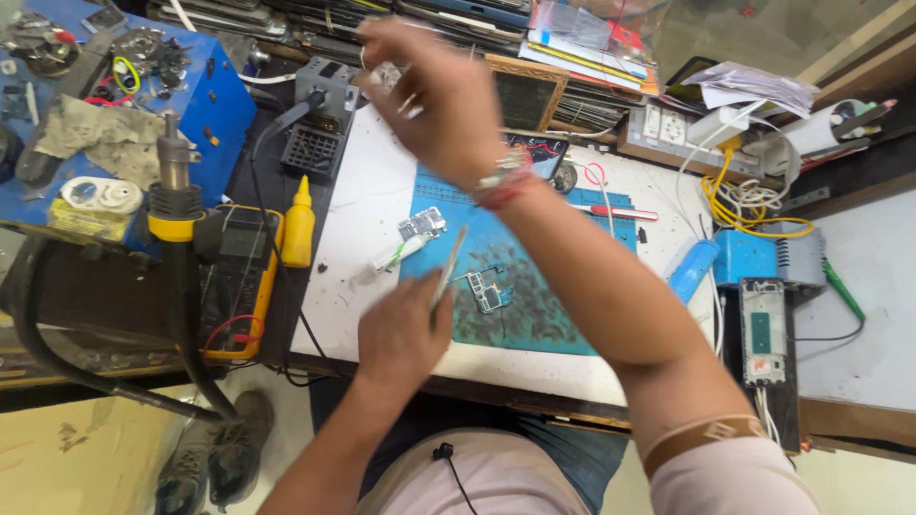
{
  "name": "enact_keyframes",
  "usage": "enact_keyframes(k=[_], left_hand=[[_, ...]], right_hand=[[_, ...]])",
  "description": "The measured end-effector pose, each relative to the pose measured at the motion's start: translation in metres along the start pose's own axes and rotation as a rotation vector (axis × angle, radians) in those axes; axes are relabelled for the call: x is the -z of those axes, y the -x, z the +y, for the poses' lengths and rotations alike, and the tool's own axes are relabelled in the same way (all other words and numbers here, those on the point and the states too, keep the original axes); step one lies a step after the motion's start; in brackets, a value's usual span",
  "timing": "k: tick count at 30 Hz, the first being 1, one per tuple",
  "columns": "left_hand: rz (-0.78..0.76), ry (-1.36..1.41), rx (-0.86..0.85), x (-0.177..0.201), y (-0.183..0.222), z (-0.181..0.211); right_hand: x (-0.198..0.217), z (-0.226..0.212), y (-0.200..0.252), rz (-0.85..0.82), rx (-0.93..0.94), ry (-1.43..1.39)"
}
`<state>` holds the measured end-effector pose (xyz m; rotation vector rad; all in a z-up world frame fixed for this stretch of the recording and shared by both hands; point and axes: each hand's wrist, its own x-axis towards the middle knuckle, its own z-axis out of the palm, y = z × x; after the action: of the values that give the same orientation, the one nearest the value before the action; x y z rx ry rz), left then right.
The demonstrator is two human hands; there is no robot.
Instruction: The person uses a soldering iron and tweezers to work on a small circuit board placed on a blue mat. They apply flux from a syringe and continue soldering specific points on the board. Finally, the person picks up a smartphone and tests its screen functionality by tapping the display.
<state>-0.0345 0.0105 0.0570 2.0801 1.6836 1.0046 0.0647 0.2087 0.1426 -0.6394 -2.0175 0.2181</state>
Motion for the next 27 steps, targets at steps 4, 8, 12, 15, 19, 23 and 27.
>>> enact_keyframes(k=[4,8,12,15,19,23,27], left_hand=[[0.04,-0.186,-0.052,-0.02,-0.049,-0.005],[0.016,-0.297,-0.018,-0.025,-0.059,-0.001],[0.175,-0.132,-0.146,-0.024,-0.024,0.009],[0.182,0.047,-0.199,-0.024,0.01,0.017],[0.138,0.221,-0.221,-0.026,0.04,0.03],[0.049,0.514,-0.12,-0.027,0.045,0.033],[-0.051,1.044,0.078,-0.027,0.032,0.032]], right_hand=[[0.084,0.037,0.016,0.345,-0.52,-0.216],[0.161,0.073,0.041,0.488,-0.692,-0.043],[0.188,0.063,0.059,0.473,-0.745,0.244],[0.199,0.055,0.074,0.408,-0.76,0.442],[0.223,0.049,0.093,0.307,-0.772,0.666],[0.286,0.061,0.098,0.171,-0.675,0.927],[0.243,0.001,0.139,-0.006,-0.165,1.167]])
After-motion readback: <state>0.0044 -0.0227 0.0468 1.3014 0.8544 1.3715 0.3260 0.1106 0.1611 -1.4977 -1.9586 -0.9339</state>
